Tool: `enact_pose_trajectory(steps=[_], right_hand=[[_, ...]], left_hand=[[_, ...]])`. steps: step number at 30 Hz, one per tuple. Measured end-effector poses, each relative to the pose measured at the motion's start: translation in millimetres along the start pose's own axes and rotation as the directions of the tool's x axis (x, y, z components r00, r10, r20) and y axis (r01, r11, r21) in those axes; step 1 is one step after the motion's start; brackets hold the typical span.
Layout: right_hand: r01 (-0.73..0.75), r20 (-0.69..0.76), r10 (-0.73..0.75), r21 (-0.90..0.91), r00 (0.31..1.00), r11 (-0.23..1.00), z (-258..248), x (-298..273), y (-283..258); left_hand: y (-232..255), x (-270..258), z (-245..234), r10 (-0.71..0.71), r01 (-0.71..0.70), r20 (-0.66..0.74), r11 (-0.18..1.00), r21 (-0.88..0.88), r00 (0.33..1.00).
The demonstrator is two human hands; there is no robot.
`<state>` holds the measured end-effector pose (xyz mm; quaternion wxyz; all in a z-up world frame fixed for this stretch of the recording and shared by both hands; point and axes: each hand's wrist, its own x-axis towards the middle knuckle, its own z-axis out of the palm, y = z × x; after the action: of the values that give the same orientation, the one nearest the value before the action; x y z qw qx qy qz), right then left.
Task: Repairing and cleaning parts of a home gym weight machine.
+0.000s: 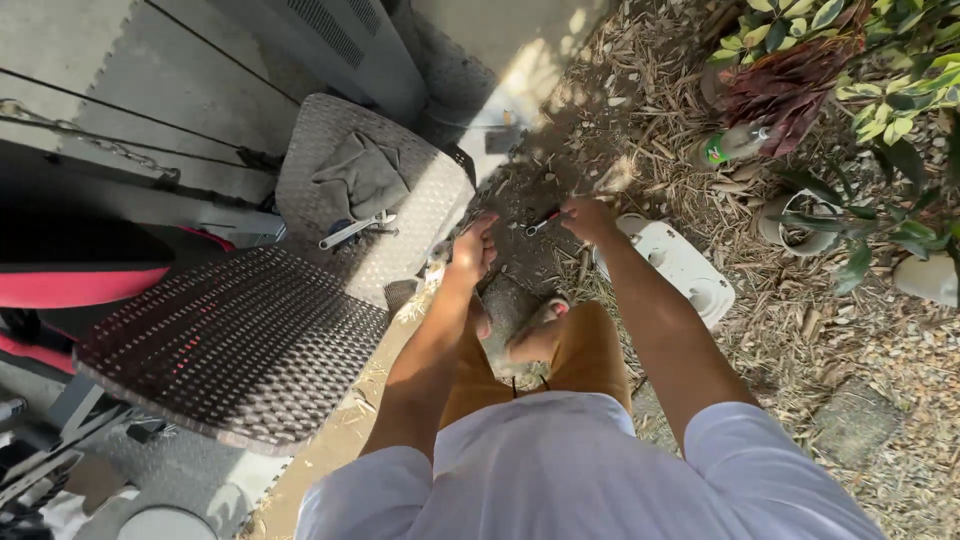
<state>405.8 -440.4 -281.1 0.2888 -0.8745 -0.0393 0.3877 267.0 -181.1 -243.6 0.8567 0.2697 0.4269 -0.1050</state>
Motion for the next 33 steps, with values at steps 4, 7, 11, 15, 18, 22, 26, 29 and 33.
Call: enact_pose_trajectory(steps=[4, 7, 11, 15, 18, 22, 26, 29, 33], right_hand=[[0.211, 0.002, -0.22, -0.29, 0.976, 0.934, 60.7, 92.8, 72.2], [0.038, 0.067, -0.01, -0.427, 0.998, 0.904, 100.5, 128.1, 107.6], [-0.038, 0.101, 0.12, -0.588, 0.988, 0.808, 159.9, 183.7, 165.9], [0.103, 0.141, 0.005, -0.746, 0.99, 0.658, 207.5, 237.9, 228.3], [0.2, 0.133, -0.153, -0.756, 0.979, 0.623, 219.3, 244.9, 240.2], [0.252, 0.129, -0.247, -0.78, 0.96, 0.572, 215.7, 240.0, 227.0], [0.321, 0.232, -0.269, -0.874, 0.935, 0.365, 220.7, 251.0, 230.7], [0.341, 0.225, -0.307, -0.848, 0.925, 0.405, 234.5, 266.5, 267.0], [0.207, 0.063, -0.234, -0.718, 0.97, 0.664, 205.3, 232.7, 239.0]], left_hand=[[-30.4, 99.0, -5.8, 0.066, -0.082, 0.136, 0.989, 0.122, 0.989], [-68.5, 166.6, -4.2, -0.006, -0.014, 0.09, 0.976, 0.218, 0.996], [-112.7, 262.5, -2.4, -0.073, 0.075, 0.036, 0.994, -0.079, 0.997], [-144.1, 322.3, 12.7, -0.065, 0.077, 0.047, 0.938, -0.338, 0.997], [-153.6, 342.8, 27.9, -0.002, 0.024, 0.091, 0.969, -0.245, 0.996], [-158.0, 347.8, 23.7, -0.02, 0.04, 0.089, 0.972, -0.231, 0.996], [-157.5, 351.8, 9.3, -0.014, 0.019, 0.027, 0.979, -0.201, 1.0], [-154.3, 350.2, 3.0, -0.02, 0.016, -0.022, 0.983, -0.182, 1.0], [-143.6, 323.6, 18.0, -0.015, 0.01, -0.048, 0.994, -0.112, 0.999]])
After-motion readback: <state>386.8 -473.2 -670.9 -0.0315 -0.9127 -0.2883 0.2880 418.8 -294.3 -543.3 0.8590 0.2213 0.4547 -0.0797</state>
